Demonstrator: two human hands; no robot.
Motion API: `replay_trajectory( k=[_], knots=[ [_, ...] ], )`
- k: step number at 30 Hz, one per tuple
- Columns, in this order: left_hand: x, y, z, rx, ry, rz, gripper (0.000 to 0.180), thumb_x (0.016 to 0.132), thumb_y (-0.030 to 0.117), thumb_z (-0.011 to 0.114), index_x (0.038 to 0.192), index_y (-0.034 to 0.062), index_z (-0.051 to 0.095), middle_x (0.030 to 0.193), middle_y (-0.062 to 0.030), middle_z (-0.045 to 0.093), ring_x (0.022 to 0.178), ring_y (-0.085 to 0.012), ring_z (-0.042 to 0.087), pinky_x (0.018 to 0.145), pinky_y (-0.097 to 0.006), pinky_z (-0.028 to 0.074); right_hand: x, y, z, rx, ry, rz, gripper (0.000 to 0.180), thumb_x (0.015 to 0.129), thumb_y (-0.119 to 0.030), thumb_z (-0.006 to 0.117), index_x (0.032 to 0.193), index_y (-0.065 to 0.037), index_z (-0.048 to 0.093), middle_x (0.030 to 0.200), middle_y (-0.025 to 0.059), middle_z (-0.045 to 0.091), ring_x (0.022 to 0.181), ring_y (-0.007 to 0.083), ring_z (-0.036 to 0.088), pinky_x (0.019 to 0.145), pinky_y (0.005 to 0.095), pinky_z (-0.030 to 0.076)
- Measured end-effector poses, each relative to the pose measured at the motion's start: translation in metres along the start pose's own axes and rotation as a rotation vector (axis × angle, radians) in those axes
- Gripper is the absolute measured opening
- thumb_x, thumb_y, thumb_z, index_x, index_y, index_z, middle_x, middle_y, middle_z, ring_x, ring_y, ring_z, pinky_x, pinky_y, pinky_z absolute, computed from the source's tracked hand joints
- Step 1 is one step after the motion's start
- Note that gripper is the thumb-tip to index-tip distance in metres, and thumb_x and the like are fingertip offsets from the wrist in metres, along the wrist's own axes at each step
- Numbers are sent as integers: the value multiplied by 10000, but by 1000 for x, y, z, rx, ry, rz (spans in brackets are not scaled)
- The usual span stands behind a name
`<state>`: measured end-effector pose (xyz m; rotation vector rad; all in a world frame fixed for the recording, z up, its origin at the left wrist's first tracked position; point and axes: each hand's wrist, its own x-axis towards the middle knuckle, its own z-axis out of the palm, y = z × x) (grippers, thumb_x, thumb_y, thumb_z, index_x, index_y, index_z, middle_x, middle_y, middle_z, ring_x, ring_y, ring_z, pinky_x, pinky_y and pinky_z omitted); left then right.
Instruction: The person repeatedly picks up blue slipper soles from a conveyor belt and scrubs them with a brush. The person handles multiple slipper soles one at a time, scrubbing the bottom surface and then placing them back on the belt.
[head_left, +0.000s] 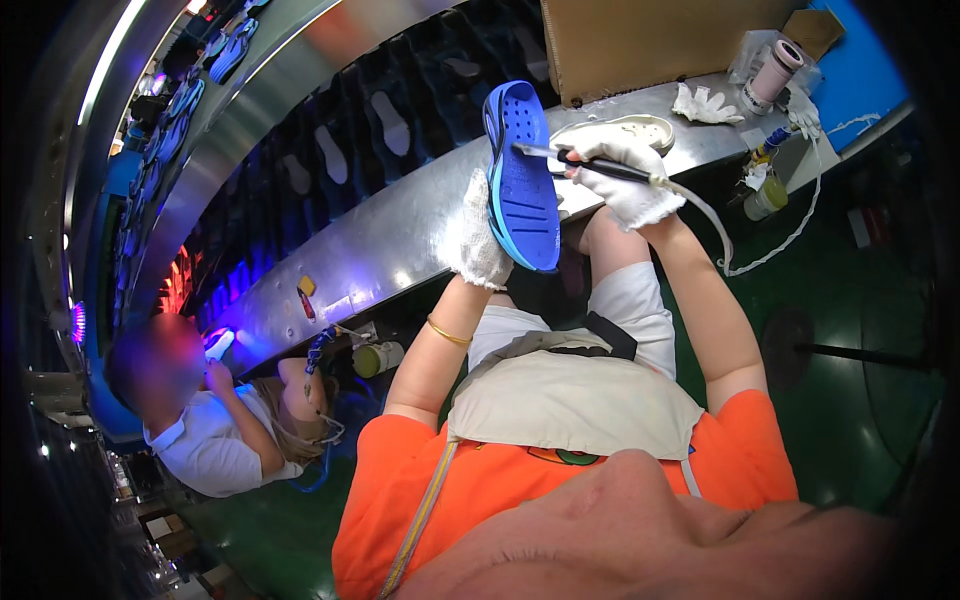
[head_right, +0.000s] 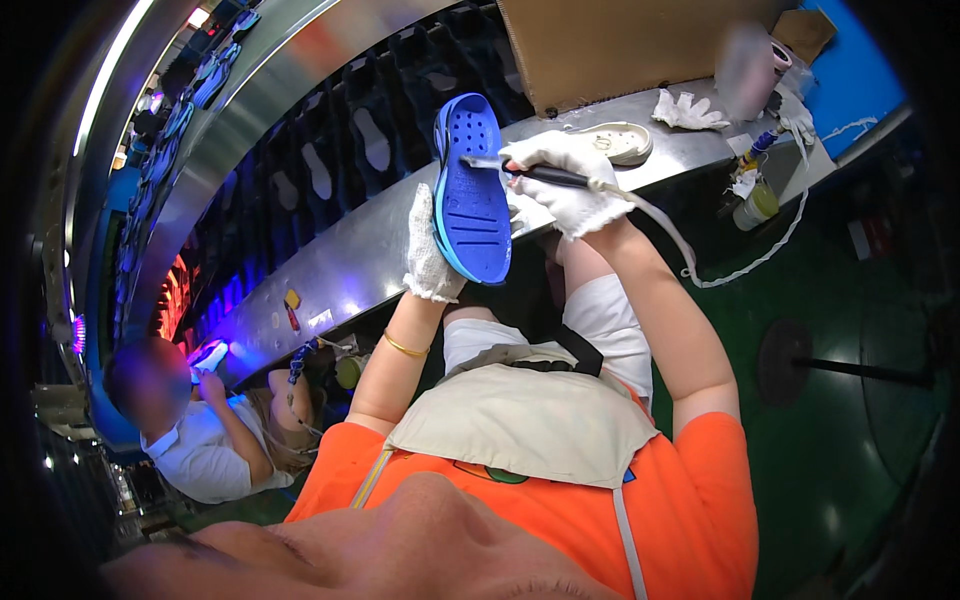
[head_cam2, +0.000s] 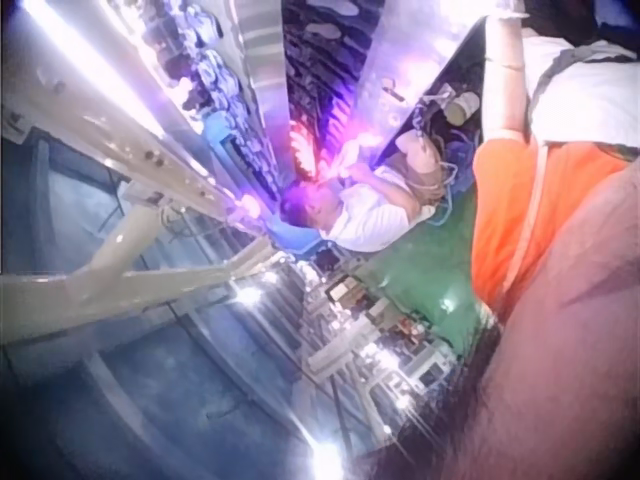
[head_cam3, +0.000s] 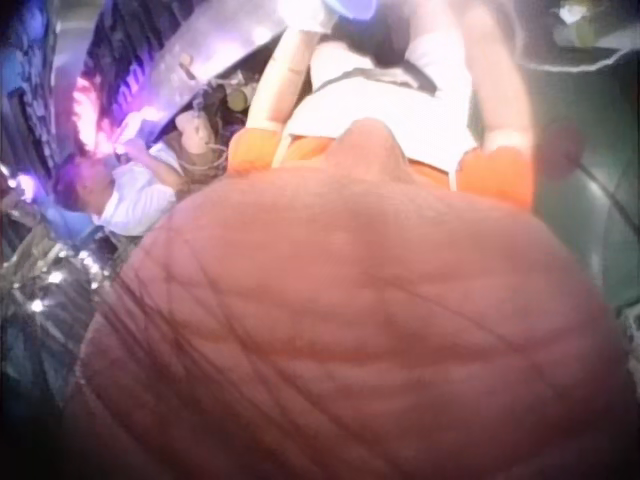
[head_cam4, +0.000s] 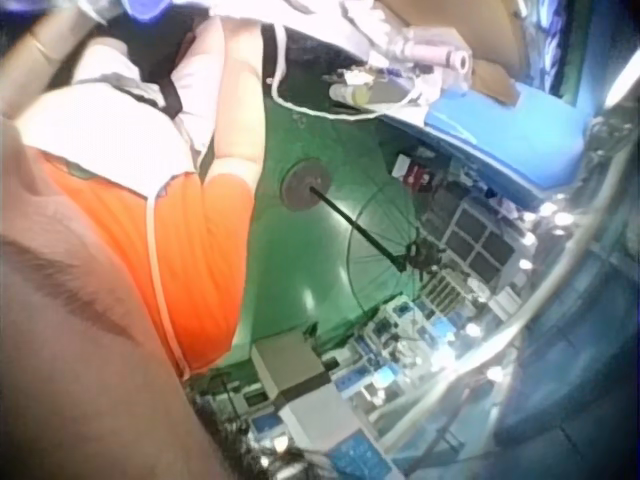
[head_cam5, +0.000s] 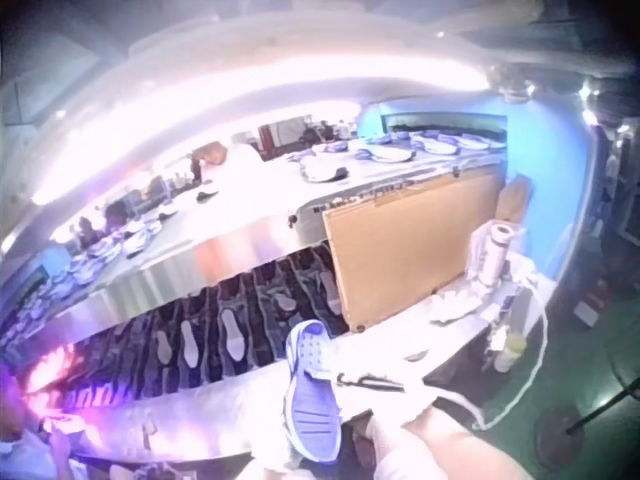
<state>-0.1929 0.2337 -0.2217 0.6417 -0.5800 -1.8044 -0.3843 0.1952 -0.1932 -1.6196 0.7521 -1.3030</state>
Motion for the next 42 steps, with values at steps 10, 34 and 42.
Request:
replay_trajectory(
  k=[10,34,42],
  knots=[
    [9,92,40,273,-56,200,741,900,614,268,1245,-14,458,1077,-193,595,931,-311,623,823,-428,531,1,-65,-19,-345,-145,-430,182,640,73,663,788,-24,620,830,110,636,780,250,622,716,327,493],
    [98,465,-73,-3294,-1927,-635,629,704,548,653,1100,64,580,1063,-142,619,1015,-265,585,882,-360,449,-9,-9,6,168,36,145,180,753,116,629,878,-8,591,922,89,635,804,119,622,740,251,529],
    [32,387,-14,-3569,-1421,-1492,346,740,360,737,756,58,569,676,12,510,626,-91,425,596,-258,393,-16,-2,2,52,24,169,146,758,66,653,864,-23,605,949,82,639,844,110,604,744,235,510]
  ],
)
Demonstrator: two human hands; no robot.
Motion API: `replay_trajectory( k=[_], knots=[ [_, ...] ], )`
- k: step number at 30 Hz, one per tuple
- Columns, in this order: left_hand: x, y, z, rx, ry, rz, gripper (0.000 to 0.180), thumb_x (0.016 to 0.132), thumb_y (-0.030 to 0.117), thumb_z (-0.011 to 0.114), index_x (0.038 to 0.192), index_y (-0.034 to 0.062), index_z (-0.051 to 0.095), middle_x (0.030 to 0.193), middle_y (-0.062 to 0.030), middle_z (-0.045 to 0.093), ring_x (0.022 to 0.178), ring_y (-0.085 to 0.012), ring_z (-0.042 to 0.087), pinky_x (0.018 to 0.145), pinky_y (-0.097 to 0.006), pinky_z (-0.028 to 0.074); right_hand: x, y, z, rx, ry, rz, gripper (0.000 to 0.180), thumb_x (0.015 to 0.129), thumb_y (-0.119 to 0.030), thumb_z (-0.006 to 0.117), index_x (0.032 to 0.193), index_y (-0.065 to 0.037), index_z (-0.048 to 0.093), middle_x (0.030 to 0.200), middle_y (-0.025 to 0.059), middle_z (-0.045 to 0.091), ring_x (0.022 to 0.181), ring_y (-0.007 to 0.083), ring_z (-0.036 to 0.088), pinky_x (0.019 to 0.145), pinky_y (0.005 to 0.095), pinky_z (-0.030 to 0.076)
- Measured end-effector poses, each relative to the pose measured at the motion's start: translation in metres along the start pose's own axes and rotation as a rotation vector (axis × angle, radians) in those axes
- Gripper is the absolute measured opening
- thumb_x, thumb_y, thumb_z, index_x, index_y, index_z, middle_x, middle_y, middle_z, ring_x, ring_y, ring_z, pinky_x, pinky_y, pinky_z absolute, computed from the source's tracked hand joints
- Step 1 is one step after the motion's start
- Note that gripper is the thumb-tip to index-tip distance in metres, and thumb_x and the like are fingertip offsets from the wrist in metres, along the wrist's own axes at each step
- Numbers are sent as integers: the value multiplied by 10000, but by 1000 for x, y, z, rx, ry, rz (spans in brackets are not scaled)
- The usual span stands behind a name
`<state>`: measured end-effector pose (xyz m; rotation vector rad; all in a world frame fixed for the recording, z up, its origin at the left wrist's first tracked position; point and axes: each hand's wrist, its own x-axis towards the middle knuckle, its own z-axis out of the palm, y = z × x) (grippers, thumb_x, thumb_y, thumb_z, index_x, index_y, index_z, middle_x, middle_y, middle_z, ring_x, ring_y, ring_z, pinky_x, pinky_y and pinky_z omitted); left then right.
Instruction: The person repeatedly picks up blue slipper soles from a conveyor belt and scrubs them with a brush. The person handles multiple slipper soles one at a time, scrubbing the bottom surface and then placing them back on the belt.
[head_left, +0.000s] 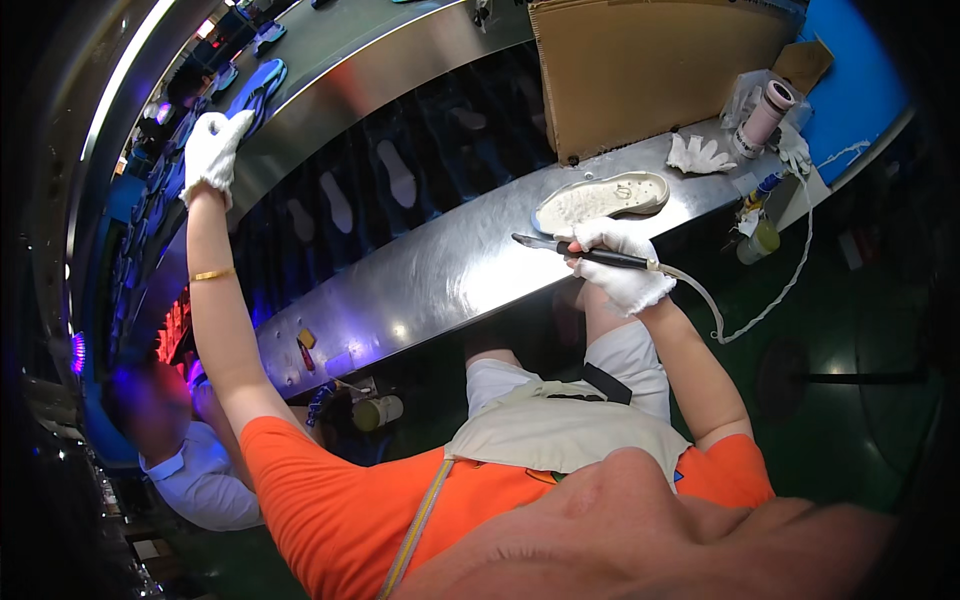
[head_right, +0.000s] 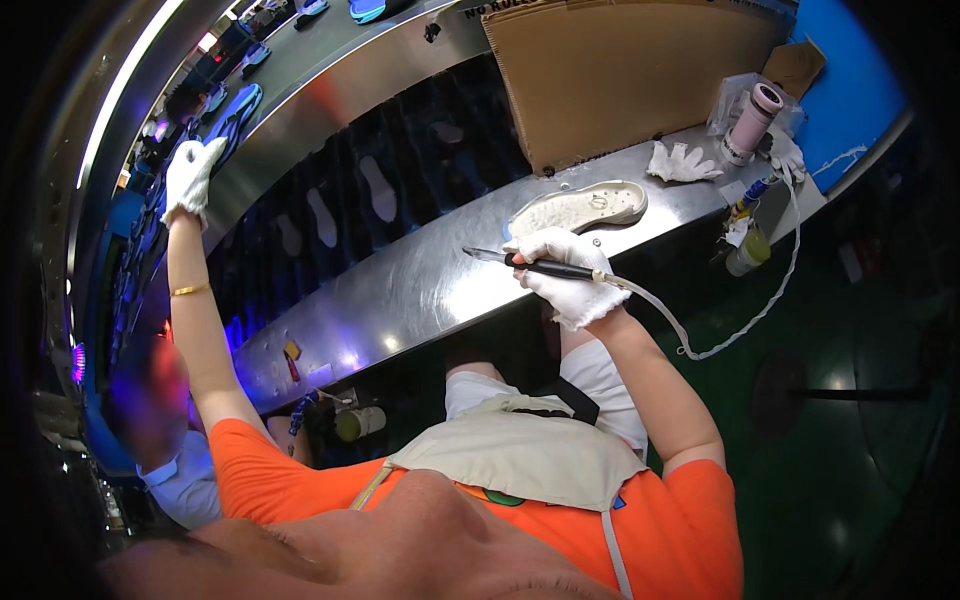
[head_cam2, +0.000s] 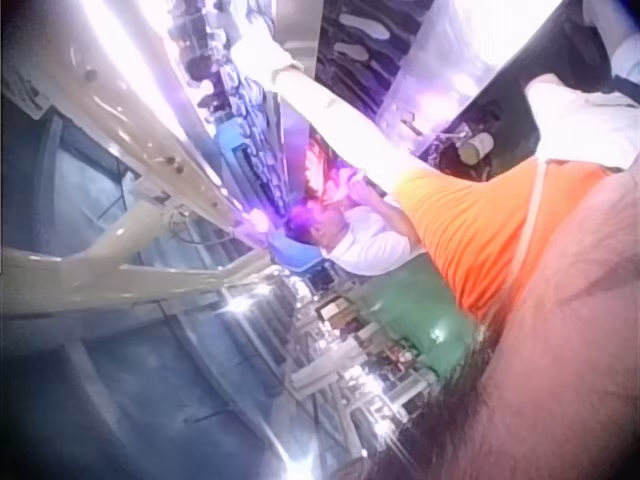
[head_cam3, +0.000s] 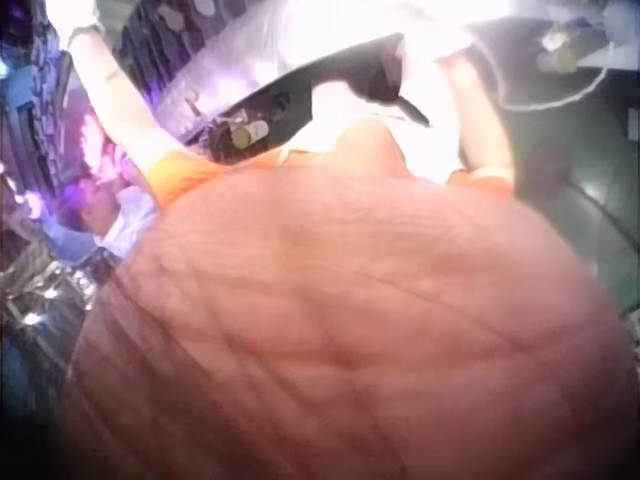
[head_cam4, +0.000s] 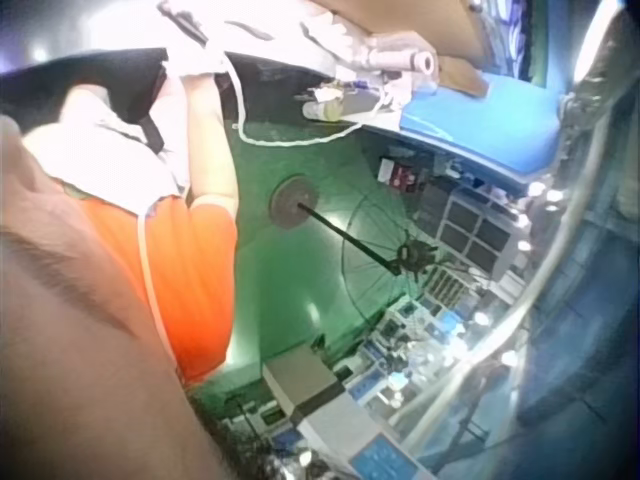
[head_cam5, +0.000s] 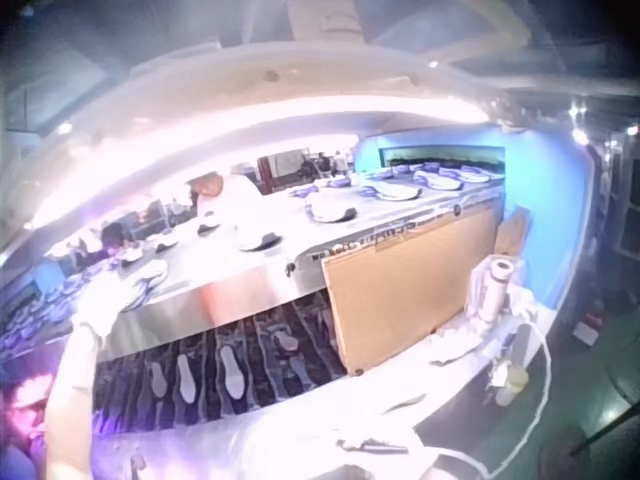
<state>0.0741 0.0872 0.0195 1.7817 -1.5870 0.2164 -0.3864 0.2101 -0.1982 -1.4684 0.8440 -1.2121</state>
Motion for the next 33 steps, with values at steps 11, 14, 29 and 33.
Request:
replay_trajectory(
  k=[11,14,29,33],
  knots=[
    [45,1,28,-205,-196,-198,603,832,457,567,1216,-6,521,1139,-135,601,992,-216,576,893,-335,431,-15,-16,10,22,47,-90,146,754,76,640,860,-21,611,928,67,649,801,100,602,737,246,501],
    [-13,30,54,-757,-19,78,436,843,223,613,1202,-10,527,1086,-114,619,963,-206,587,861,-325,458,-23,-3,3,92,128,-6,210,762,40,638,966,11,600,880,79,646,785,105,607,742,255,503],
    [-327,161,147,-2439,-819,-737,881,771,739,415,1347,74,351,1287,-178,463,1157,-362,486,970,-530,412,-32,-17,8,314,104,81,272,790,25,611,1054,24,549,895,96,620,770,129,610,726,250,501],
    [-349,170,155,-2281,-704,-745,835,809,730,345,1351,94,348,1293,-123,471,1162,-294,493,1005,-444,397,-31,-20,22,236,138,85,250,773,25,610,1019,39,566,867,103,634,766,109,611,696,227,500]
  ],
)
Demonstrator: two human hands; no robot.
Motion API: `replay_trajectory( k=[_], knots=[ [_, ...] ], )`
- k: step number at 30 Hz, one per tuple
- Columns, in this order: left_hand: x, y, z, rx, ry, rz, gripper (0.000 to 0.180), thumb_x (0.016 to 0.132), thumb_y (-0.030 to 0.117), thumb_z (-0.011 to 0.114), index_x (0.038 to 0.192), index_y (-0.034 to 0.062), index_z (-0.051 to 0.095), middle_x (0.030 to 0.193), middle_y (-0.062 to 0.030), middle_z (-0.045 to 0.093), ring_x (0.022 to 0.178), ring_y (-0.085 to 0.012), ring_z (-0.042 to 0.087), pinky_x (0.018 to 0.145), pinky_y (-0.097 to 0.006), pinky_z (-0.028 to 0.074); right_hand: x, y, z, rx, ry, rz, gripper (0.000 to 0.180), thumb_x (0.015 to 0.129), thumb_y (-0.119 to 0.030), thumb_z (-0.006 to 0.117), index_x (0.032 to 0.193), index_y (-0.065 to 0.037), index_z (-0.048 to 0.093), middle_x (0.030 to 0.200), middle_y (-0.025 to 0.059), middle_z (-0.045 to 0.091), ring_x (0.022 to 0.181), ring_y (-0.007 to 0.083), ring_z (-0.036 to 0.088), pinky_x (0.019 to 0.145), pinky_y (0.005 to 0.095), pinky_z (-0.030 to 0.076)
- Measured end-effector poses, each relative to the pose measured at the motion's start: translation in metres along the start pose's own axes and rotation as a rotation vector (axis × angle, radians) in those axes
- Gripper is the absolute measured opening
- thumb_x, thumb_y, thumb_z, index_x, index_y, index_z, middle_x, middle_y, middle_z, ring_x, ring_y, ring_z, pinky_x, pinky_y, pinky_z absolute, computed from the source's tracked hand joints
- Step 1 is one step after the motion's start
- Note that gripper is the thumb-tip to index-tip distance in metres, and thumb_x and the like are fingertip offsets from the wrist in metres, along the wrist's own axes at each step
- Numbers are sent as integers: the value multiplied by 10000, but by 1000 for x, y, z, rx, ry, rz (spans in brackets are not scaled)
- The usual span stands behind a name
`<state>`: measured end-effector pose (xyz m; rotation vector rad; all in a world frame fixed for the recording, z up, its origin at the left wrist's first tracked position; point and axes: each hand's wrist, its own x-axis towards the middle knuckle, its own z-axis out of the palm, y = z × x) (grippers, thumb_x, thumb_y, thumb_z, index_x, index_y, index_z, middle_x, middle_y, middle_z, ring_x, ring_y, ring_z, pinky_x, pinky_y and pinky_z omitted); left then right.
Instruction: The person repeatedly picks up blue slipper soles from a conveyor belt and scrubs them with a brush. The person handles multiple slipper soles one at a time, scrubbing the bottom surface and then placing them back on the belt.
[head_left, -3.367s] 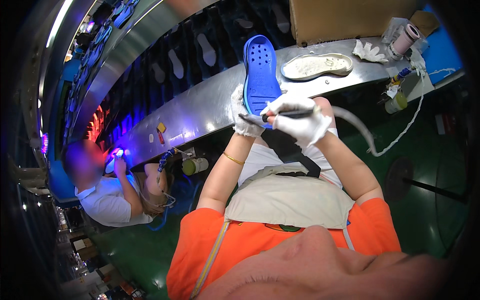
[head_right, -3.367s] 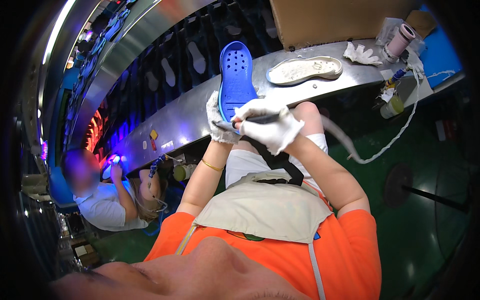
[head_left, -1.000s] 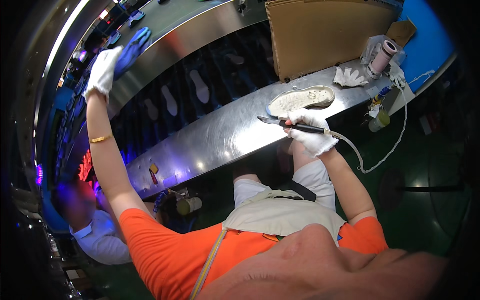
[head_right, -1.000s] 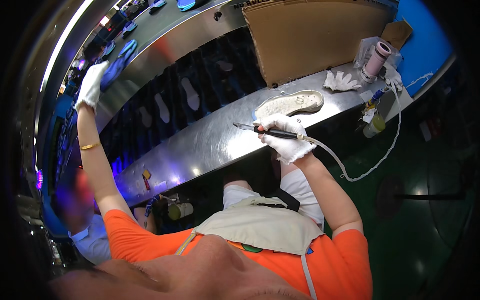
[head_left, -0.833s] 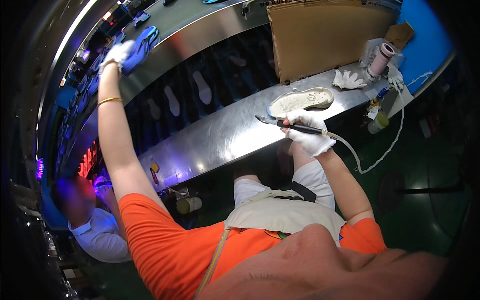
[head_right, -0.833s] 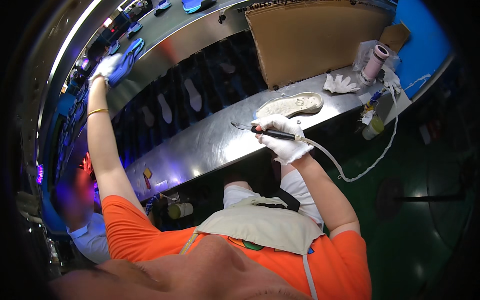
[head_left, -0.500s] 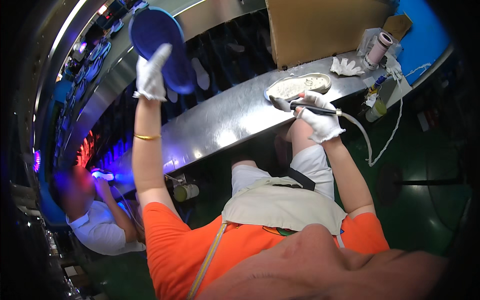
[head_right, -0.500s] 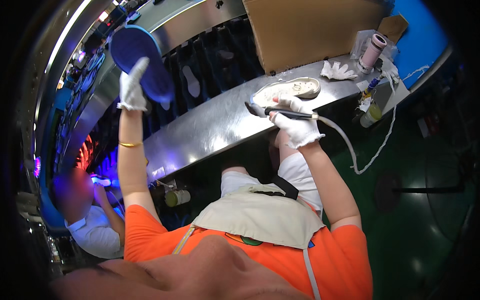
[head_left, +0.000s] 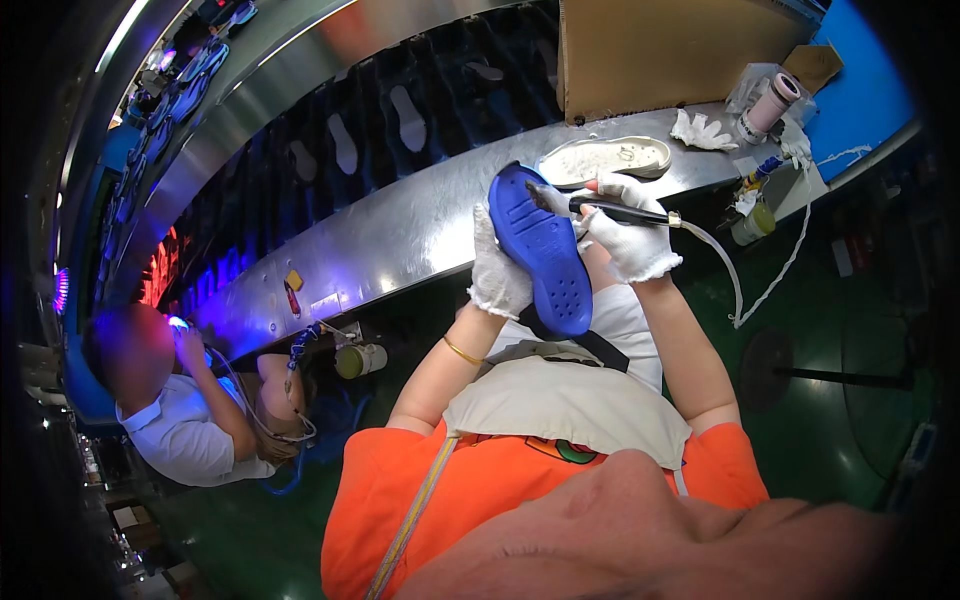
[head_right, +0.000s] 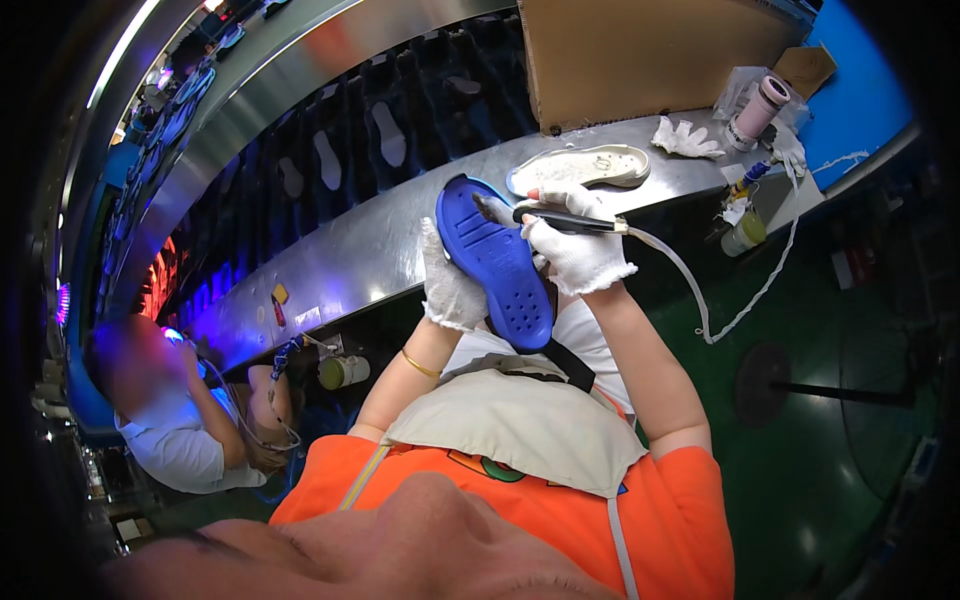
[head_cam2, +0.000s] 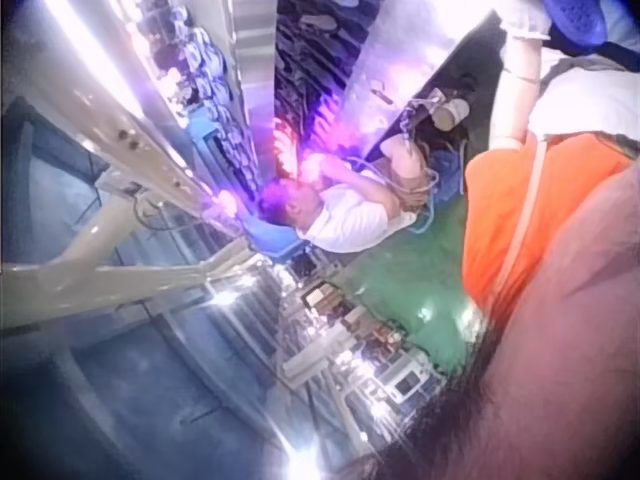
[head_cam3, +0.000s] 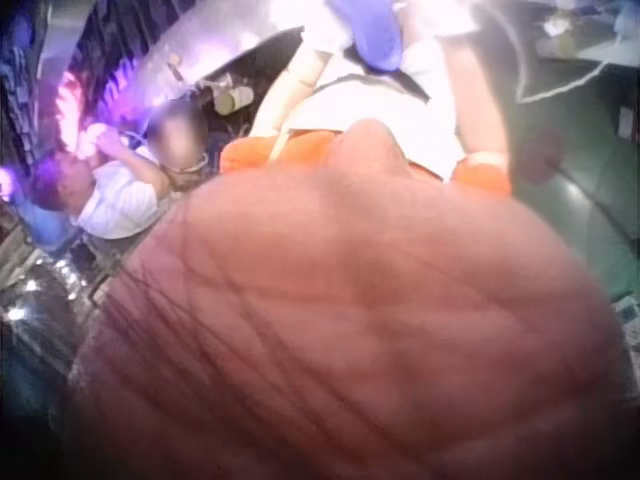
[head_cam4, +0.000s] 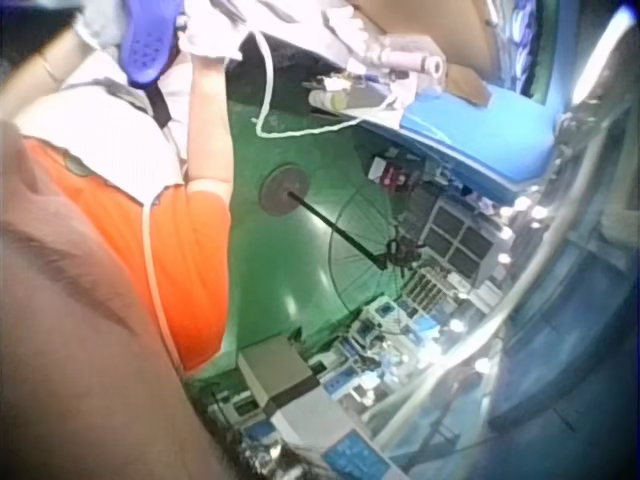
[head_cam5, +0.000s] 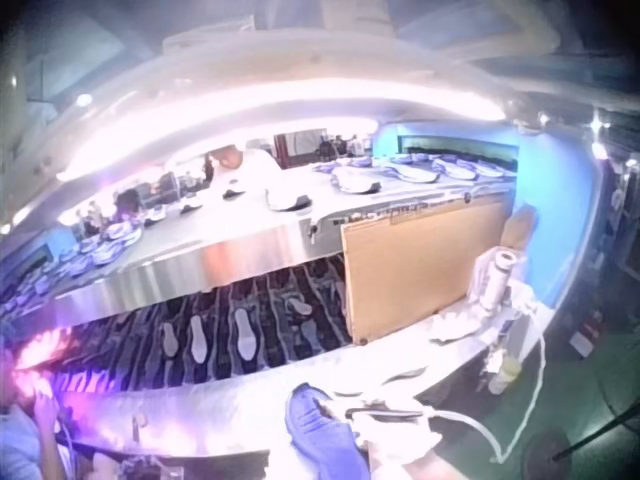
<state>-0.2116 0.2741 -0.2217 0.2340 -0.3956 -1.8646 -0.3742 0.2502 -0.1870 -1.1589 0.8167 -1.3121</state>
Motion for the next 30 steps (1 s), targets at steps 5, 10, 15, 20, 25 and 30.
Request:
replay_trajectory(
  k=[5,10,15,20,25,30],
  knots=[
    [2,-18,-4,220,151,91,741,863,661,346,1369,119,330,1325,-88,453,1183,-205,475,1015,-358,386,-2,11,13,-157,30,-200,223,771,4,640,987,24,588,888,92,645,788,127,630,734,239,509],
    [0,-21,-13,126,227,62,636,849,652,409,1205,133,500,1188,-38,538,1117,-191,503,1017,-351,371,-17,22,28,-125,-61,-153,240,773,-5,647,1005,-3,590,912,63,645,807,97,618,774,235,494],
    [-2,-9,-12,103,288,102,653,860,634,399,1248,115,481,1186,-75,545,1079,-217,528,981,-368,412,-17,17,20,-6,-4,-78,250,774,31,621,1021,10,588,903,73,639,767,101,617,734,225,497],
    [-1,2,-19,165,304,-5,698,850,655,372,1250,92,474,1174,-118,560,1037,-245,559,934,-406,452,-26,10,23,-435,-266,-363,243,748,66,630,971,-10,570,878,52,603,756,101,600,693,234,496],
    [-1,15,-26,140,310,-75,676,875,630,330,1241,85,491,1171,-128,565,1042,-264,558,934,-419,451,-30,10,19,-404,-165,-347,183,717,64,635,880,-8,589,807,75,603,682,131,584,649,249,482],
    [-8,22,-24,106,130,-185,675,881,627,316,1240,85,496,1172,-118,576,1037,-262,569,933,-405,453,-47,12,18,-391,-319,-286,197,707,75,643,874,-13,586,850,73,613,768,146,590,708,256,476]
  ],
)
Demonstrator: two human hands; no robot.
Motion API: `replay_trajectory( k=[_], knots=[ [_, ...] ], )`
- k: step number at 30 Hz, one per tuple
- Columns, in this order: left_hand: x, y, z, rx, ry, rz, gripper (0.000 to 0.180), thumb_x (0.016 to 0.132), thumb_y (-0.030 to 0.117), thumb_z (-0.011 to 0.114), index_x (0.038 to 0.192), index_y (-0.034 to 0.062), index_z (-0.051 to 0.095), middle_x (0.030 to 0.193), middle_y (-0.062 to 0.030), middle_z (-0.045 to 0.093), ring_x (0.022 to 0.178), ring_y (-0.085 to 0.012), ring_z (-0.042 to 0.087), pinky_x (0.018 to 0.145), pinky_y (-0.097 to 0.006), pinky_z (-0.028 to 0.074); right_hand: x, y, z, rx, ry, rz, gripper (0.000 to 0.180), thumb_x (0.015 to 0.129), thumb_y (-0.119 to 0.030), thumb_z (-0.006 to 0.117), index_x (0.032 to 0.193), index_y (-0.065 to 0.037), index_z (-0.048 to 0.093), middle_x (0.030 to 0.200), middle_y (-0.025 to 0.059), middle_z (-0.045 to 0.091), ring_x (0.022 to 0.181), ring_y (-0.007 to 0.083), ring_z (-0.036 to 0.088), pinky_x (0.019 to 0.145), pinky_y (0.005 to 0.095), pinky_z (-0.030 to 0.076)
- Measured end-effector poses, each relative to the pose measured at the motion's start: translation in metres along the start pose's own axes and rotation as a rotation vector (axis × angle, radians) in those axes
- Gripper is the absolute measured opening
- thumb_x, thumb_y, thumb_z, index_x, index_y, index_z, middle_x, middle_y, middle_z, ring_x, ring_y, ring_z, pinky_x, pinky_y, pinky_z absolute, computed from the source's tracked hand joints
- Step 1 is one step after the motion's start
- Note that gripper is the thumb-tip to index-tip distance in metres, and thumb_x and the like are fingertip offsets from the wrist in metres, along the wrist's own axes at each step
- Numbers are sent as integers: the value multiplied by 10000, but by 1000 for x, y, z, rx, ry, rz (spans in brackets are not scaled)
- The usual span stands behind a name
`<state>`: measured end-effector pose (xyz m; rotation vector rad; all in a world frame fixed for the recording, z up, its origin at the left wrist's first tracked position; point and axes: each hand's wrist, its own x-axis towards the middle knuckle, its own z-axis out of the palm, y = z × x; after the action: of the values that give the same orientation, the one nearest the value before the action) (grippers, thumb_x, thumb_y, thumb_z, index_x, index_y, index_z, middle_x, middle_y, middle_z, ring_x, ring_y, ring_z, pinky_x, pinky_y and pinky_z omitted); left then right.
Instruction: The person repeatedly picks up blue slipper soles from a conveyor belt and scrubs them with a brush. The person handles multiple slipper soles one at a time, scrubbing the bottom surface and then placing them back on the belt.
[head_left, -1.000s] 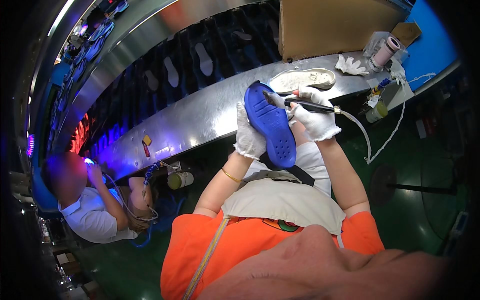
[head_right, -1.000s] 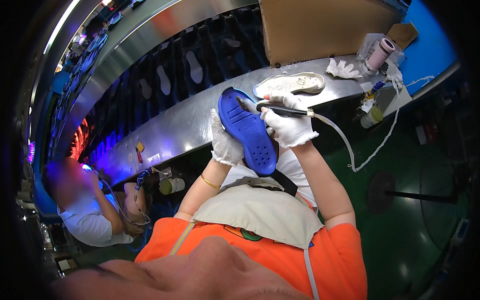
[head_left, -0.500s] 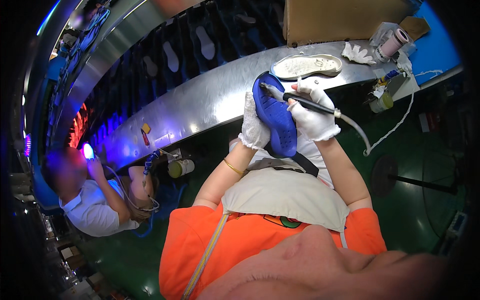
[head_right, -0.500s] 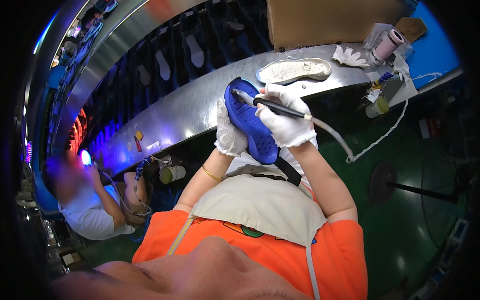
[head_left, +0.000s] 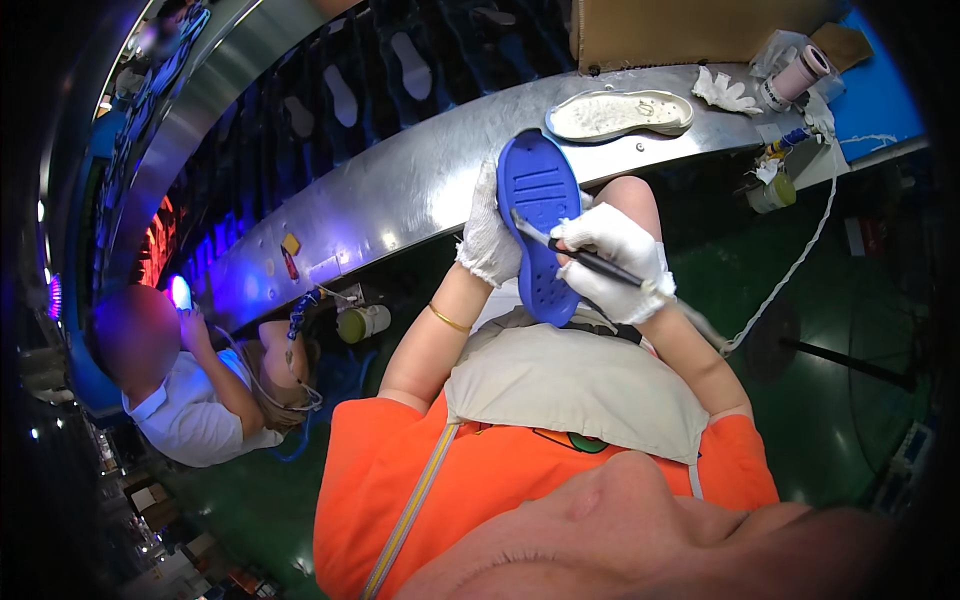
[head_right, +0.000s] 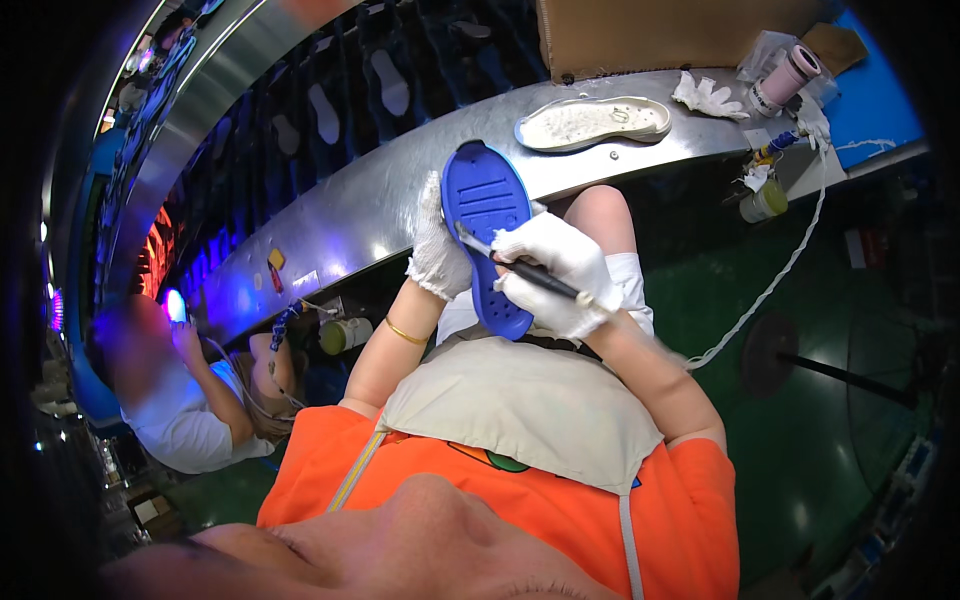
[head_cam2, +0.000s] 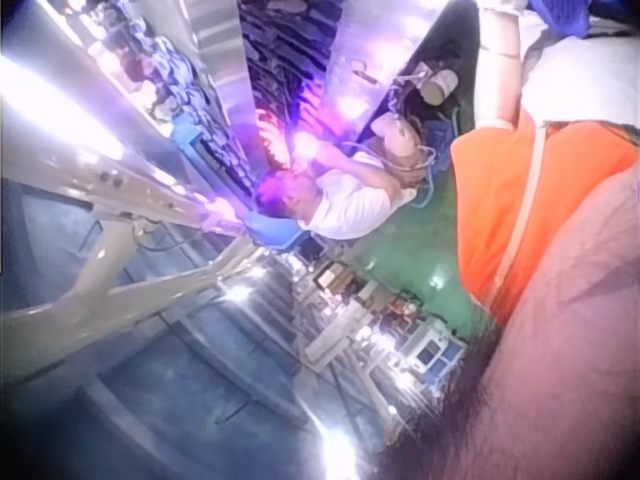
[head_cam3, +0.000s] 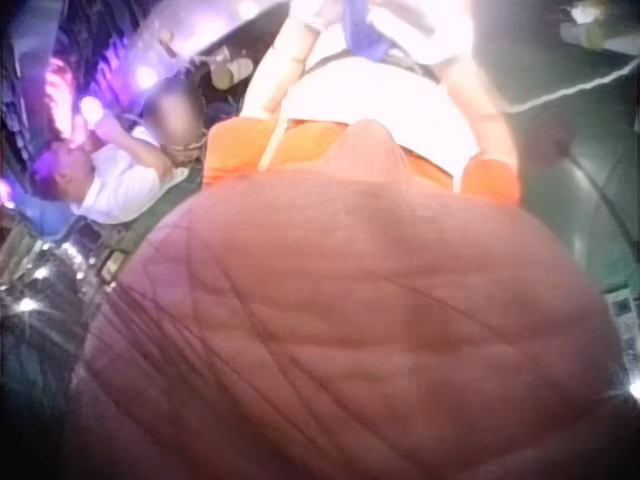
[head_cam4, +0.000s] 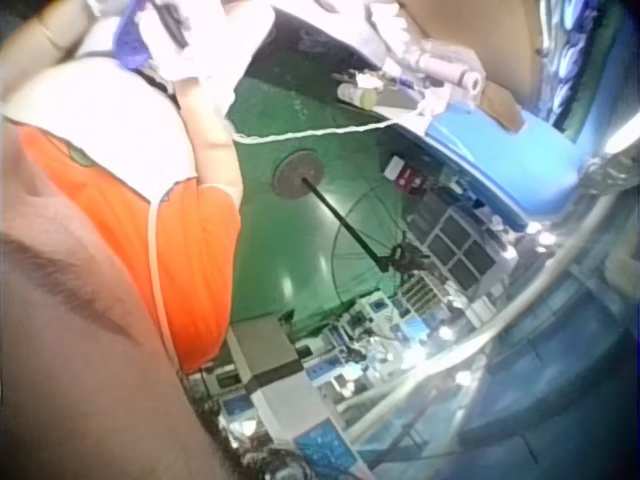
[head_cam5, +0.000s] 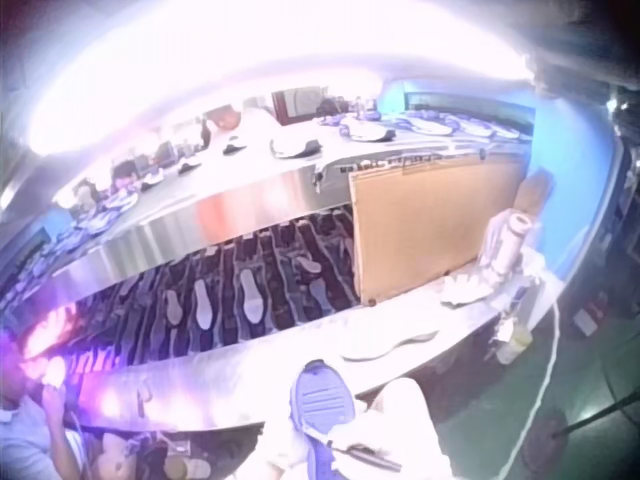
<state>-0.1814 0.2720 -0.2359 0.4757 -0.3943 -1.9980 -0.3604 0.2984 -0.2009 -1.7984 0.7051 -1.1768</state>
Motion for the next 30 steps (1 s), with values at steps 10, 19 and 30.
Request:
replay_trajectory(
  k=[10,19,30],
  knots=[
    [-15,-25,-8,242,25,-142,861,787,745,268,1331,85,368,1235,-117,516,1077,-239,551,962,-383,443,-21,23,-6,135,173,166,124,776,16,655,880,-6,590,832,69,635,769,101,602,691,230,498],
    [23,0,21,146,-16,211,1038,679,856,224,1316,55,397,1183,-158,558,1032,-277,581,905,-394,485,20,17,-4,161,180,33,129,739,27,690,813,-23,597,831,67,628,723,107,582,673,242,480],
    [43,30,7,-123,-277,394,1129,598,899,310,1313,31,405,1216,-180,537,1049,-328,562,972,-471,415,31,19,2,208,123,16,106,749,-7,695,833,-17,632,822,56,656,729,99,610,688,245,500]
  ],
)
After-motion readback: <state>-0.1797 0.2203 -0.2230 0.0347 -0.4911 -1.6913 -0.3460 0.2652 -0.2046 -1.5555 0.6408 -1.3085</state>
